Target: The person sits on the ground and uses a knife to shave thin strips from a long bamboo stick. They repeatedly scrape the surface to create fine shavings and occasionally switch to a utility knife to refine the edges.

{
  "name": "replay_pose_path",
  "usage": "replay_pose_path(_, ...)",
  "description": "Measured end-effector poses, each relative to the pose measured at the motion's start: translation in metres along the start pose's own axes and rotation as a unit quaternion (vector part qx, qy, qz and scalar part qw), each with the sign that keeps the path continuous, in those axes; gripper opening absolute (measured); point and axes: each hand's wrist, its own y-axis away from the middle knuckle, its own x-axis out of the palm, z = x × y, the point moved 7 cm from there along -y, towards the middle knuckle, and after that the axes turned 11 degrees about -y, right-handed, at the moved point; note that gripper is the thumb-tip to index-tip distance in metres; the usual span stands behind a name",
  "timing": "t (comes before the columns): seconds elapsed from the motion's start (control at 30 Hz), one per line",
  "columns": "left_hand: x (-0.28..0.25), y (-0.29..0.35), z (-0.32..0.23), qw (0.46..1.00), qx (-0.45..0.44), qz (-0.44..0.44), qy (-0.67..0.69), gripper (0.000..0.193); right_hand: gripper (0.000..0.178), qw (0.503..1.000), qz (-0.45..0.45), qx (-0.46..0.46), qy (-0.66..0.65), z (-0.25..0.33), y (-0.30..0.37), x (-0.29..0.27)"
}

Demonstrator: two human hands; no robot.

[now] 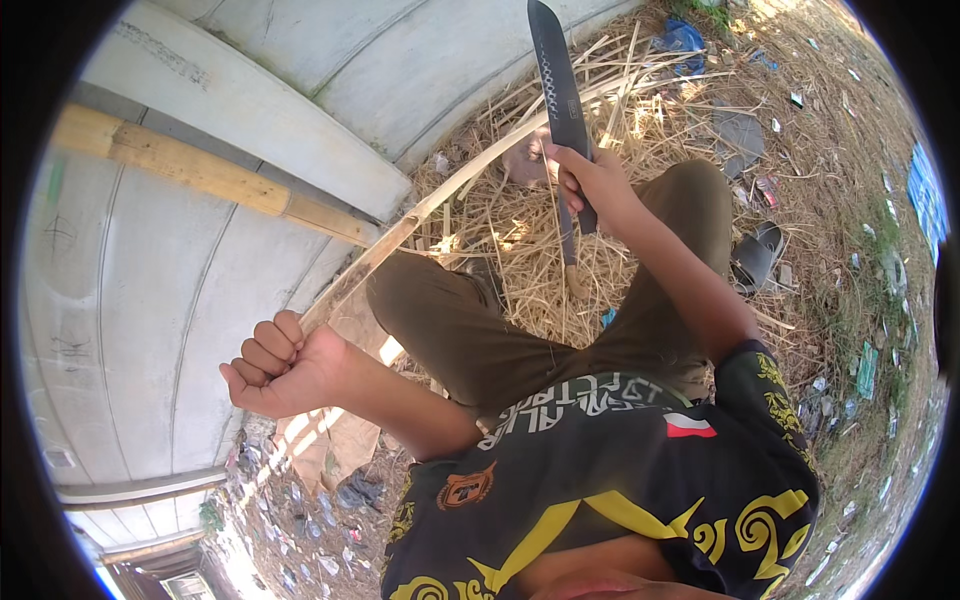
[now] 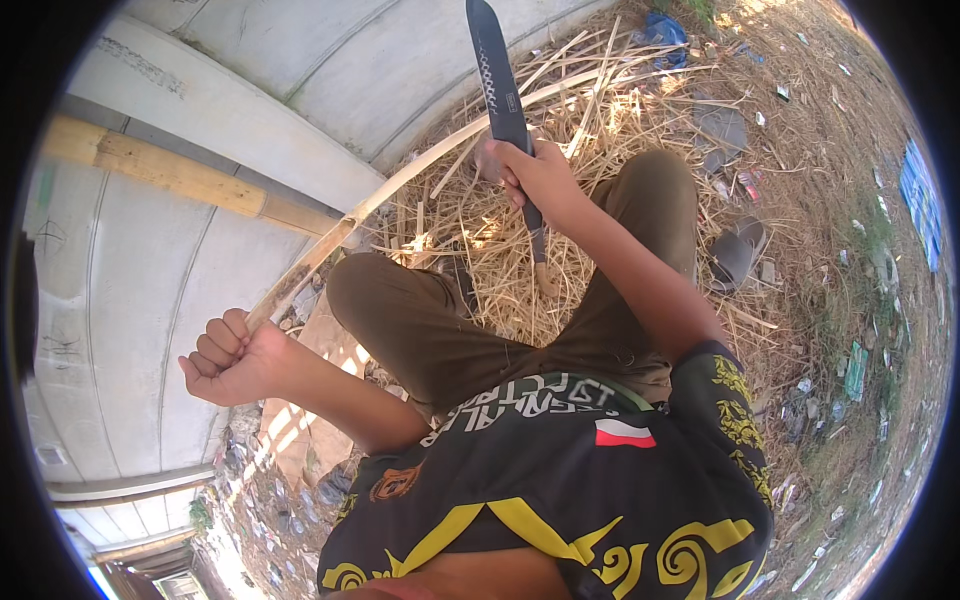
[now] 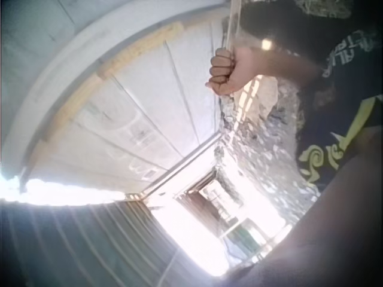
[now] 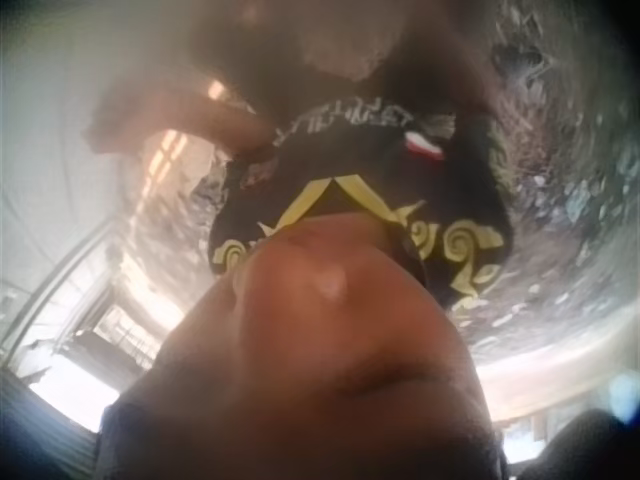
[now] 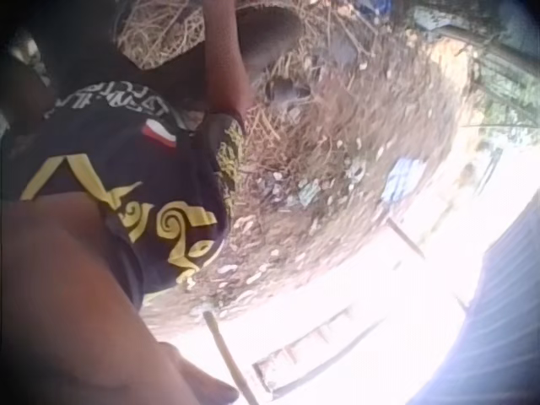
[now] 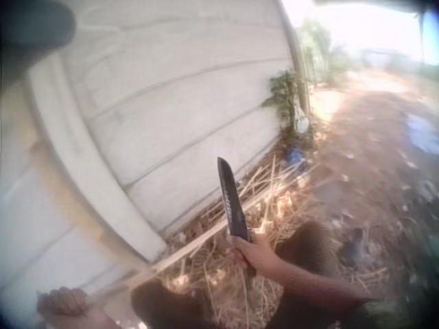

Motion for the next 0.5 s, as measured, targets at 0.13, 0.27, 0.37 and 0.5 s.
replay_pose_path(0.13, 0.034, 0.008, -0.012, 0.999, 0.029, 0.038, -0.024, 0.055, 0.029, 0.996, -0.065, 0.024, -0.059, -0.025, 0.006, -0.031)
replay_pose_path(0.27, 0.021, 0.014, -0.009, 0.994, 0.062, -0.028, -0.090, 0.055, 0.027, 0.980, -0.153, 0.064, -0.107, -0.028, 0.021, -0.078)
replay_pose_path(0.37, -0.013, 0.003, -0.011, 0.976, 0.079, -0.131, -0.155, 0.053, 0.028, 0.967, -0.202, 0.062, -0.144, -0.016, 0.025, -0.100)
replay_pose_path(0.5, -0.090, -0.020, -0.044, 0.971, 0.065, -0.190, -0.129, 0.054, 0.025, 0.959, -0.208, 0.083, -0.173, -0.025, 0.028, -0.116)
